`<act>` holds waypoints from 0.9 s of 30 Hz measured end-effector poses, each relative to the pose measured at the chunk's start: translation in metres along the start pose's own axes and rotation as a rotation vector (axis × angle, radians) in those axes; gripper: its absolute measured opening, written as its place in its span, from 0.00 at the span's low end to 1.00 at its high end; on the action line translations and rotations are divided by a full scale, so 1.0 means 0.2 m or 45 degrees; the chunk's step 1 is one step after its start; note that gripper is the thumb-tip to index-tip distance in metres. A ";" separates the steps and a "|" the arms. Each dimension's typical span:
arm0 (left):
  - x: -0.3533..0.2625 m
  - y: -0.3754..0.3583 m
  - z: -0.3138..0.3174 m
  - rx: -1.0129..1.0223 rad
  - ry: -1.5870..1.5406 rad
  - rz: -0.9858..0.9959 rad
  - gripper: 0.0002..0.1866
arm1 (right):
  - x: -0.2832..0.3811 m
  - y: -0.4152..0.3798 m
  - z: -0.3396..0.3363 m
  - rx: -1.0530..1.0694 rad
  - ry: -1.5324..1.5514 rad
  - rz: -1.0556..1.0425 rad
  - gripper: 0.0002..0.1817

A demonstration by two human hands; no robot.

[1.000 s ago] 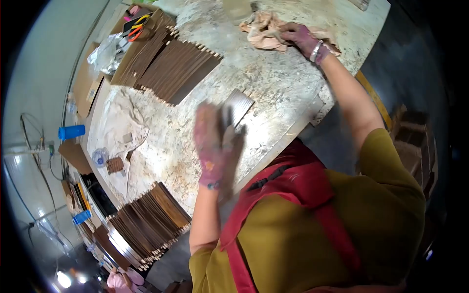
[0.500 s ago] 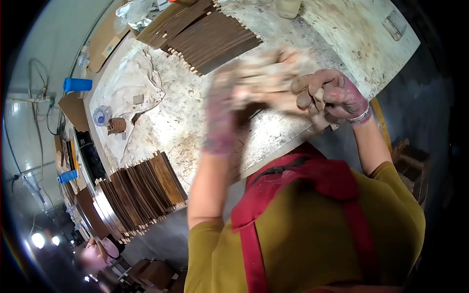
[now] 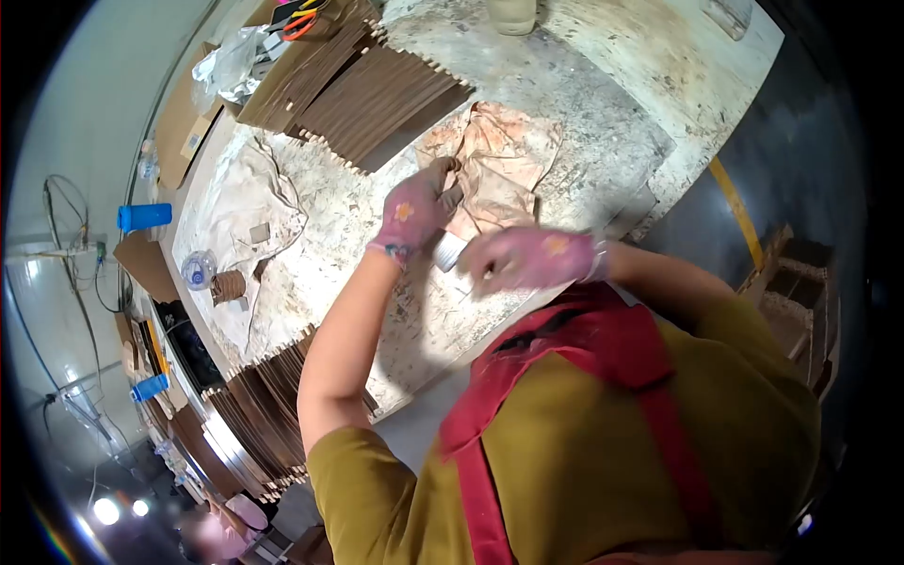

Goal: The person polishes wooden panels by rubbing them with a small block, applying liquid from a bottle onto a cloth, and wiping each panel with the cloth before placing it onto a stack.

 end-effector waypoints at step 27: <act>-0.30 0.36 0.08 0.038 -0.050 0.411 0.33 | -0.14 0.18 -0.03 -0.035 0.101 -0.302 0.11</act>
Point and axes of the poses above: each hand's wrist, its own y-axis towards the middle knuckle, its own z-axis out of the palm, x = y × z, the point moved 9 cm from there along y, towards the middle knuckle, and after that the axes turned 6 degrees about z, right-handed, at the moved point
